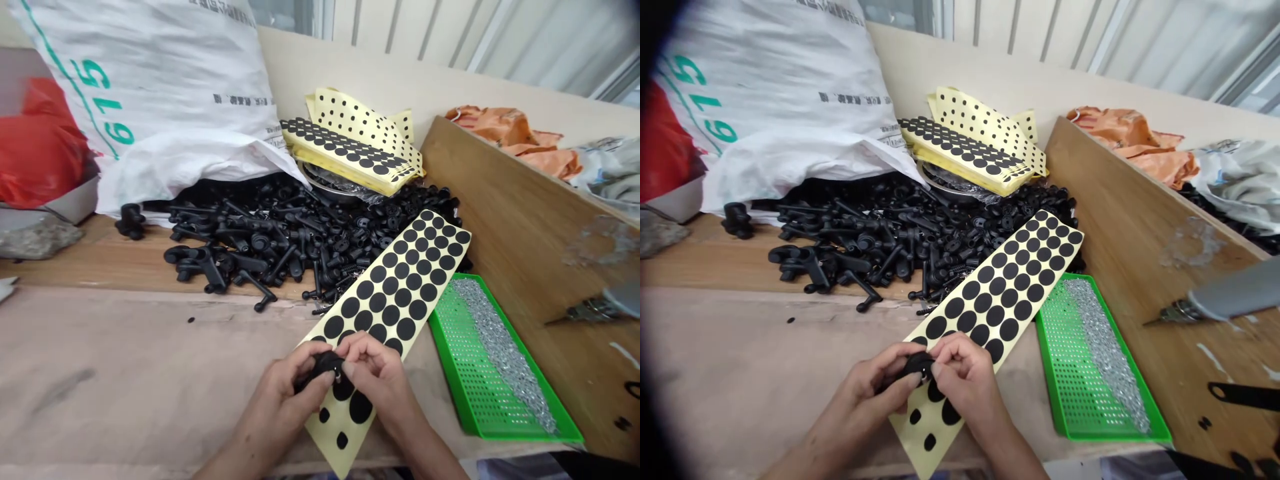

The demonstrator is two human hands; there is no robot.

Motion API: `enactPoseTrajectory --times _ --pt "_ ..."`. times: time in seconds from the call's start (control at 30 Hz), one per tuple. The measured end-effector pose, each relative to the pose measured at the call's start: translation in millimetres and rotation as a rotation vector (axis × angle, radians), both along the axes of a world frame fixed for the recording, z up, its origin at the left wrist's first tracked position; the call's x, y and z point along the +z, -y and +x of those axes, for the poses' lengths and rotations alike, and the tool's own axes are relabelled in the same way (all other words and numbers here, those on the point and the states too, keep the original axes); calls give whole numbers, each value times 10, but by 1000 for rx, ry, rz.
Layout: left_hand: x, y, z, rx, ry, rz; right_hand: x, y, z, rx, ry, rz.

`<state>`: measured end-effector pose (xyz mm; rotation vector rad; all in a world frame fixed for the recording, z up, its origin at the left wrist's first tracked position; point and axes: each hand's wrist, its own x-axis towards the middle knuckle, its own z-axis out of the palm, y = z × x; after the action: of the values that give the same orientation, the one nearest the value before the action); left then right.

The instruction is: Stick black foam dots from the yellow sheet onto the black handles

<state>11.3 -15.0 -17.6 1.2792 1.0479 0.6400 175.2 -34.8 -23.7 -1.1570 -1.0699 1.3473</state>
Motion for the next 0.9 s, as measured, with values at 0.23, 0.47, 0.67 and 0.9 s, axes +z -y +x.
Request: enactPoseTrajectory --times 0.23,0.47,0.67,0.9 --pt "37 71 44 81 115 -95 52 41 -23 -8 34 21" --pt "34 139 99 188 166 -162 -13 115 -79 -8 14 74" --pt "101 184 120 196 236 -279 -30 132 -109 -55 -68 50" --pt "186 210 181 371 374 -429 -45 203 -128 6 -79 90"
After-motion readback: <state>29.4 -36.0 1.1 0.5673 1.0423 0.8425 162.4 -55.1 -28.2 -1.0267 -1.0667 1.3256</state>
